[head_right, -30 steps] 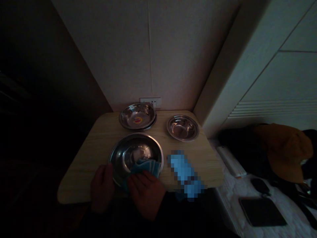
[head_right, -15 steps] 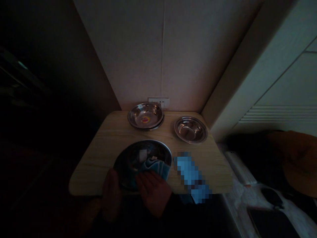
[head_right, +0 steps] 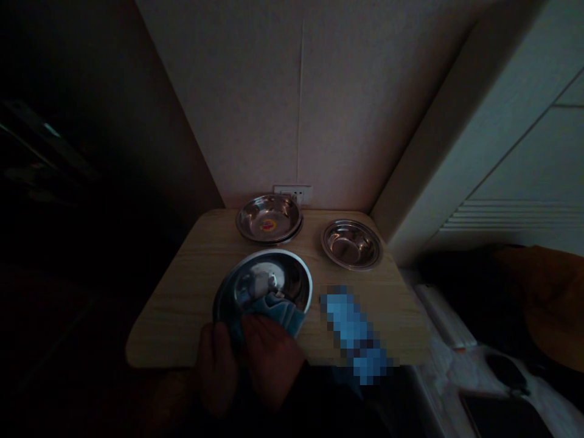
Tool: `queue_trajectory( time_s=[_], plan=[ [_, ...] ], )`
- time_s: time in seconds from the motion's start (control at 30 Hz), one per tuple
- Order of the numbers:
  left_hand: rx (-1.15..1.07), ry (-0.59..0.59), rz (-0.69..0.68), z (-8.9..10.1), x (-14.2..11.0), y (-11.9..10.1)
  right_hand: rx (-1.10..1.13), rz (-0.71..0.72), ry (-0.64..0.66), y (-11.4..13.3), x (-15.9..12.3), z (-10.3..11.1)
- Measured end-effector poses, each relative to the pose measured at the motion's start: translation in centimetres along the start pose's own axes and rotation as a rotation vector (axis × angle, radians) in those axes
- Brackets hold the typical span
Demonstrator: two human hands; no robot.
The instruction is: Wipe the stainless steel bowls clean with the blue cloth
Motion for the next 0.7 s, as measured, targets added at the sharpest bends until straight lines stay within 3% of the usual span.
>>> queue_trajectory(
  time_s=[0.13,0.37,0.6,0.7],
  plan=[
    [0.004,0.01,-0.076,0.3,1.3,-0.9,-0.025,0.04,0.058,0.2,0.0,0.1],
    [-0.012,-0.019,-0.123,0.2,2.2,-1.3,-0.214,0.141,0.142,-2.5,-1.8,3.5],
    [-0.022,-0.021,-0.133,0.1,2.9,-1.8,-0.086,0.03,0.11,0.1,-0.1,0.0],
    [-0.02,-0.009,-0.151,0.6,3.2,-1.7,-0.06,0.036,0.13,0.1,0.1,0.4]
  ],
)
Point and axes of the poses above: each hand's wrist, its own x-axis towards the middle knuckle, its own z-axis out of the back of the hand, y = z × x, the point moved 1 cm from there along x, towards the middle knuckle, and after that the axes turned 14 degrees about x, right-handed, at the moved point
